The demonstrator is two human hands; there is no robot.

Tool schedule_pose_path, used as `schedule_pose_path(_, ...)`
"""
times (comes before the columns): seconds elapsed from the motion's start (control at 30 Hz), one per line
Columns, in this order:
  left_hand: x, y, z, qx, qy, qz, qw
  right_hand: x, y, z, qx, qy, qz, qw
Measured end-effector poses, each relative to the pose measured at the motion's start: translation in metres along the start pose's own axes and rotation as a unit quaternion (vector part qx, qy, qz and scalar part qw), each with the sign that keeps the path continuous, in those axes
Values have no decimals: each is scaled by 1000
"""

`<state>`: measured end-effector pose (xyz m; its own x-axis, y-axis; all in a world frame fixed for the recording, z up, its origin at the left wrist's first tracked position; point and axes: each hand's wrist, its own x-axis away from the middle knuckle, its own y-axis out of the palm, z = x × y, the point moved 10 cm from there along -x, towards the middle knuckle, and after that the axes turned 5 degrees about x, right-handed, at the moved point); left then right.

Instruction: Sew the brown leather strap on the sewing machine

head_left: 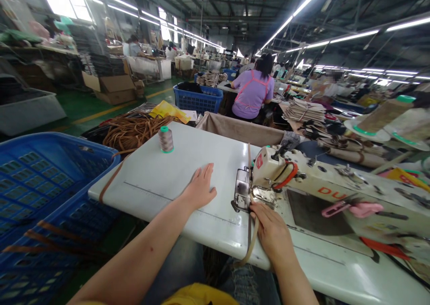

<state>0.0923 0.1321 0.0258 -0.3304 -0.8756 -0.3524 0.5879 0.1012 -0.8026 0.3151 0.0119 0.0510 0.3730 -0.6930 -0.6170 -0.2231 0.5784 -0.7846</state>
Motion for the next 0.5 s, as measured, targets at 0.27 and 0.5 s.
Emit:
schedule_pose_path(0.27,6,-4,14,-47,42,15,998,2,2,2,-7,6,-11,1000)
schedule_pose_path(0.5,18,-10,23,-35,61,37,997,0,-1,-1,1,1,-9,1000)
